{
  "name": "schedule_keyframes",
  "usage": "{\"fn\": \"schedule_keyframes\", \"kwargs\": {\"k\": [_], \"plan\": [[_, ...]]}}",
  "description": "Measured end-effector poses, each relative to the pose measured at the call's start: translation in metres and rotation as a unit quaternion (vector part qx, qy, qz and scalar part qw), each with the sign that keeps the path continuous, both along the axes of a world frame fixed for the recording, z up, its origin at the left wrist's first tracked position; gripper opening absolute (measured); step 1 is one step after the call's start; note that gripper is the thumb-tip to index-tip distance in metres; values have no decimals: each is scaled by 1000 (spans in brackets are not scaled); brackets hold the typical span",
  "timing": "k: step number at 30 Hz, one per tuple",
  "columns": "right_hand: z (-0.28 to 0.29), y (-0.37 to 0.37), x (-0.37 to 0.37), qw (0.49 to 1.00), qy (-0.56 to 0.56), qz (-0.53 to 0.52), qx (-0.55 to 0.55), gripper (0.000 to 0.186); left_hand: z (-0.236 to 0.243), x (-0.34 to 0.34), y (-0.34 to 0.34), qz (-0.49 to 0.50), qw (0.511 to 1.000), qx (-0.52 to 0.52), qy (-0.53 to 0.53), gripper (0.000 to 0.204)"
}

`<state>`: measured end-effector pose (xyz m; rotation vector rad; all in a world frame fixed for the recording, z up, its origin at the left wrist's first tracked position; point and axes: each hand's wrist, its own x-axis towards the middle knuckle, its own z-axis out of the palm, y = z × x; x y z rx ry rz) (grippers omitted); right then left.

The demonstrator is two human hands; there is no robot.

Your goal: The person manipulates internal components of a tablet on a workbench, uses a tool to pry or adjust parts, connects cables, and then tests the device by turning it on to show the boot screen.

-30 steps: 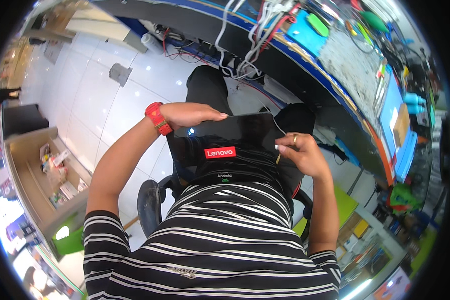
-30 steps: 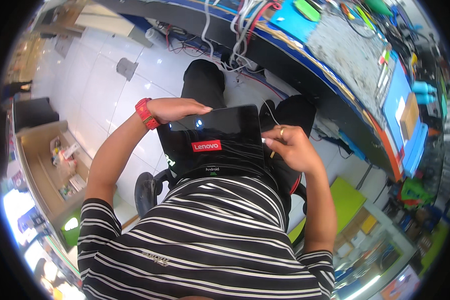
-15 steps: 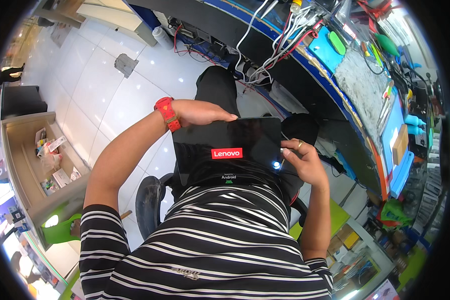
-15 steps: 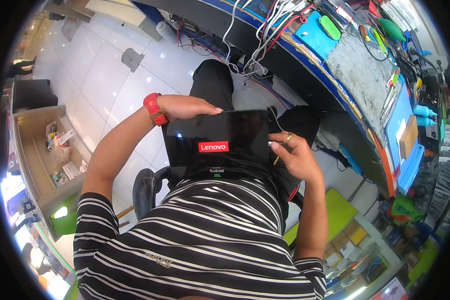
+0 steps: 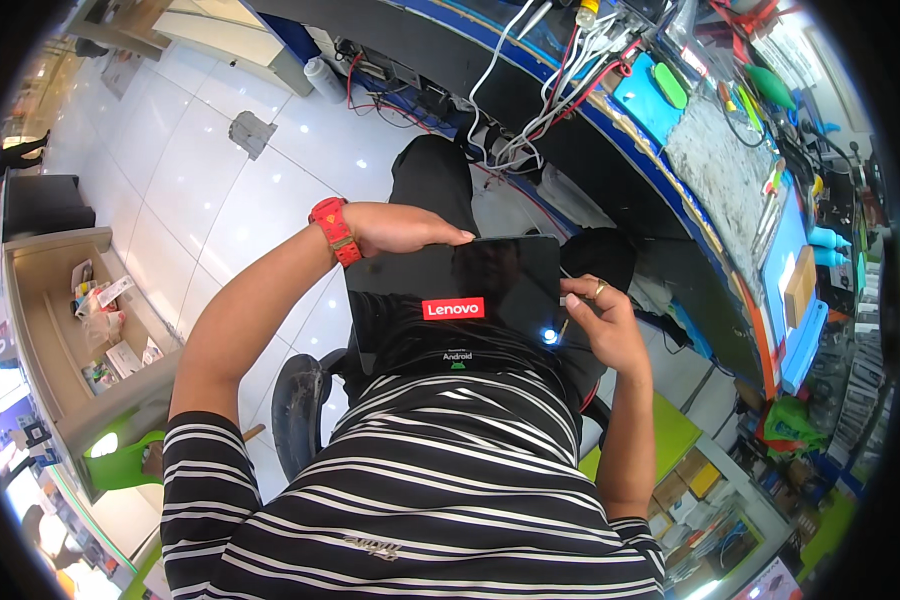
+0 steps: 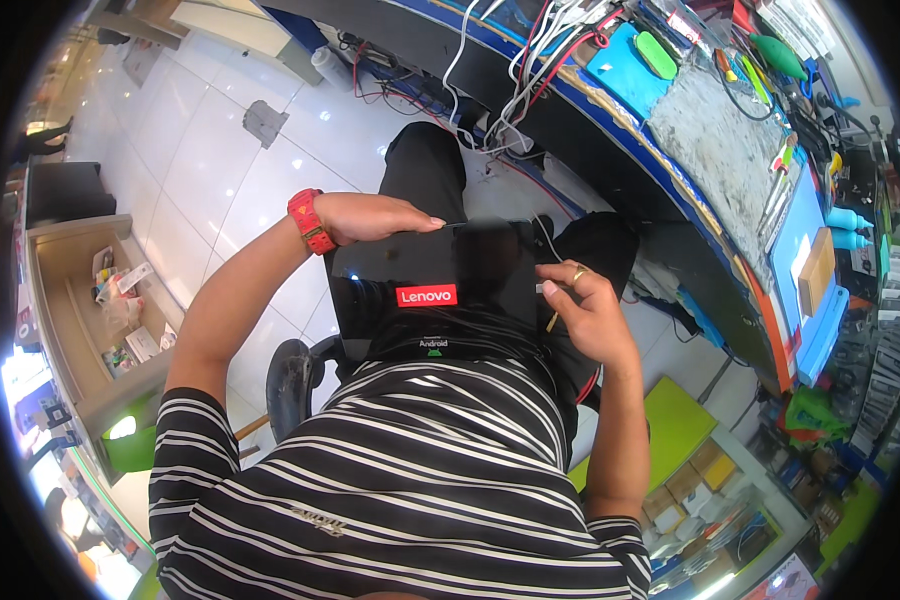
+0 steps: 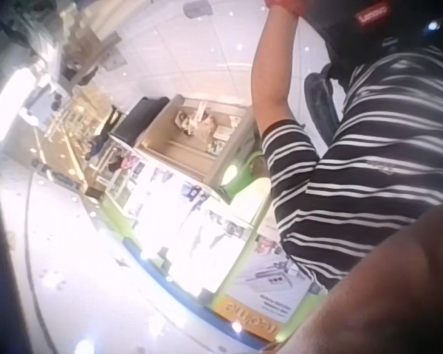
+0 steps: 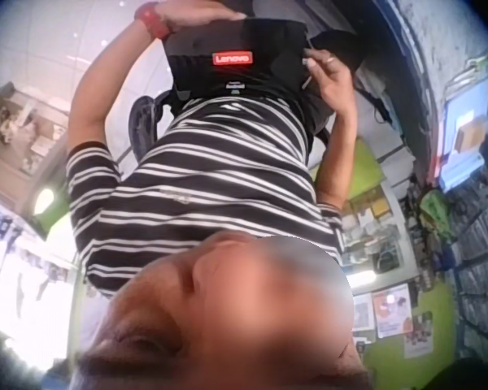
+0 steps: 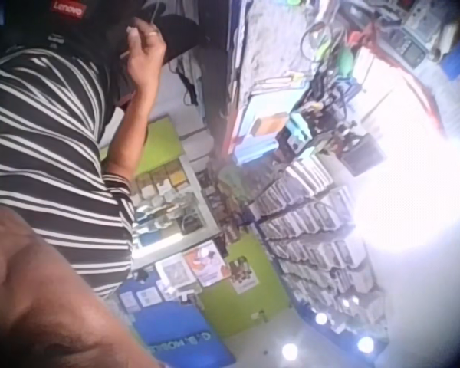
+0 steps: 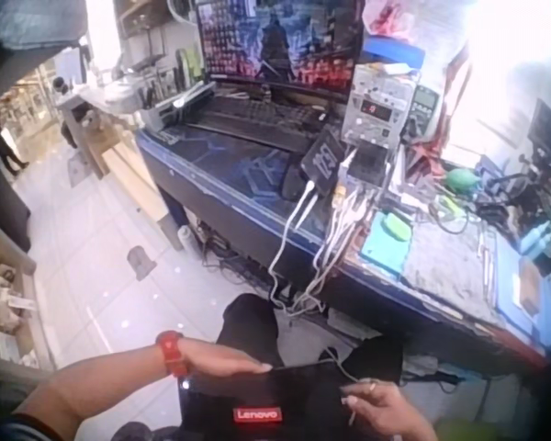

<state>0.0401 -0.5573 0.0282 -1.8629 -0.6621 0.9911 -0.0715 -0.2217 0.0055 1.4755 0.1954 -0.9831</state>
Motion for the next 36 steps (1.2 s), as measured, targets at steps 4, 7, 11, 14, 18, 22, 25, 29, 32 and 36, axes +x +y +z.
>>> {"fn": "schedule_keyframes", "kwargs": {"k": [4,7,11,14,18,22,25,29,32,36], "plan": [[-2,0,-2,1000,5,-14,20,23,-8,-4,1,3,1000,2,-18,68],[-7,-2,-3,998,-10,-38,47,23,-13,-6,0,25,998,11,-50,65],[-22,-7,-10,978,-135,-146,68,28,-12,-5,-1,22,999,15,-43,64],[-30,-7,-24,934,-179,-301,64,21,-12,-5,1,25,1000,-3,-16,66],[-40,-26,-40,916,-7,-395,75,22,-14,-7,4,27,1000,-14,6,69],[-39,-16,-54,893,268,-343,114,25,-11,-5,2,22,1000,-4,12,70],[-40,-12,-55,869,356,-307,156,24,-16,-6,0,41,999,19,-19,66],[-39,-3,-53,857,358,-320,187,21,-16,-3,-1,37,999,18,-1,65],[-32,5,-54,860,345,-336,168,20,-18,-5,0,43,999,3,-6,65],[-38,-2,-52,884,300,-337,126,17,-15,-8,-2,48,998,26,-15,66]]}}
